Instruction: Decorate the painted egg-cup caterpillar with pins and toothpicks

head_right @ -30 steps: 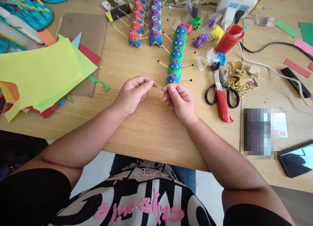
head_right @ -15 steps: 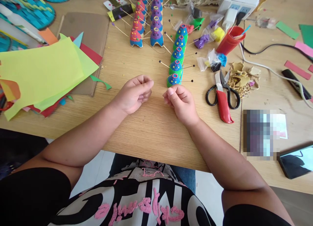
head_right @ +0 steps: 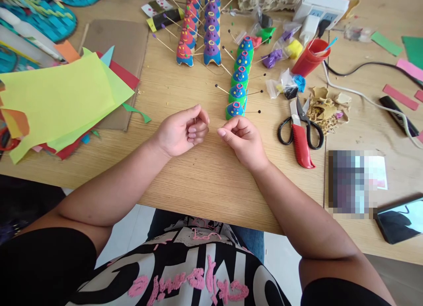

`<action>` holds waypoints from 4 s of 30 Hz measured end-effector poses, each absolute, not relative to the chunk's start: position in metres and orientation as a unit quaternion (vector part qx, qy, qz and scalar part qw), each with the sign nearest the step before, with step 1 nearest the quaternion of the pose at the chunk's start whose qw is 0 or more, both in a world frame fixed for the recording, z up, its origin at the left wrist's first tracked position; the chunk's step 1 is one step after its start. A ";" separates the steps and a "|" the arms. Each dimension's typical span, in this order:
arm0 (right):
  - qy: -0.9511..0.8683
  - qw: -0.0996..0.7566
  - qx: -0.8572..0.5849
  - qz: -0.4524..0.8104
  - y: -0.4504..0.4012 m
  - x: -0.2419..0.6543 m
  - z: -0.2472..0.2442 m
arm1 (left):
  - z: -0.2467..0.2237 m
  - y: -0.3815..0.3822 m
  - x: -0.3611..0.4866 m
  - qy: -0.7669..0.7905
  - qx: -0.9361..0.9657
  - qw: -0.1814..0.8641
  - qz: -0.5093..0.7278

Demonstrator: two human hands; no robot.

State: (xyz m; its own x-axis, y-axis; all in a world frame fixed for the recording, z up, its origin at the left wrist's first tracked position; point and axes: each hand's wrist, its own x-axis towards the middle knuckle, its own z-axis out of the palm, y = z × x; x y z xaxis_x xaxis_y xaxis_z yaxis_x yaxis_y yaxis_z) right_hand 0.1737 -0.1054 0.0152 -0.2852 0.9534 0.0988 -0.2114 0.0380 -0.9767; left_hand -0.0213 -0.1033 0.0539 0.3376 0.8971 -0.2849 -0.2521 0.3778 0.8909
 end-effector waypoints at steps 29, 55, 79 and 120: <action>-0.493 0.468 -0.342 0.649 -0.105 0.176 0.021 | 0.048 -0.108 -0.018 0.412 0.518 0.607 0.440; -0.522 0.387 -0.184 0.738 -0.107 0.177 0.020 | 0.056 -0.111 -0.020 0.330 0.516 0.740 0.276; -0.544 0.381 -0.185 0.724 -0.106 0.178 0.018 | 0.056 -0.112 -0.020 0.325 0.509 0.750 0.269; -0.520 0.343 -0.197 0.757 -0.103 0.182 0.016 | 0.055 -0.118 -0.015 0.353 0.487 0.754 0.265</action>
State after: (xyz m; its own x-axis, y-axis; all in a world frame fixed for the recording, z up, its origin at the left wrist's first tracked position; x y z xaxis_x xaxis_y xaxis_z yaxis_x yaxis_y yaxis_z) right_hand 0.1824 -0.1028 0.0158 -0.6871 0.7242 0.0580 -0.3132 -0.2233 -0.9230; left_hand -0.0154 -0.1180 0.0550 0.6103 0.7434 -0.2737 -0.0560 0.3851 0.9212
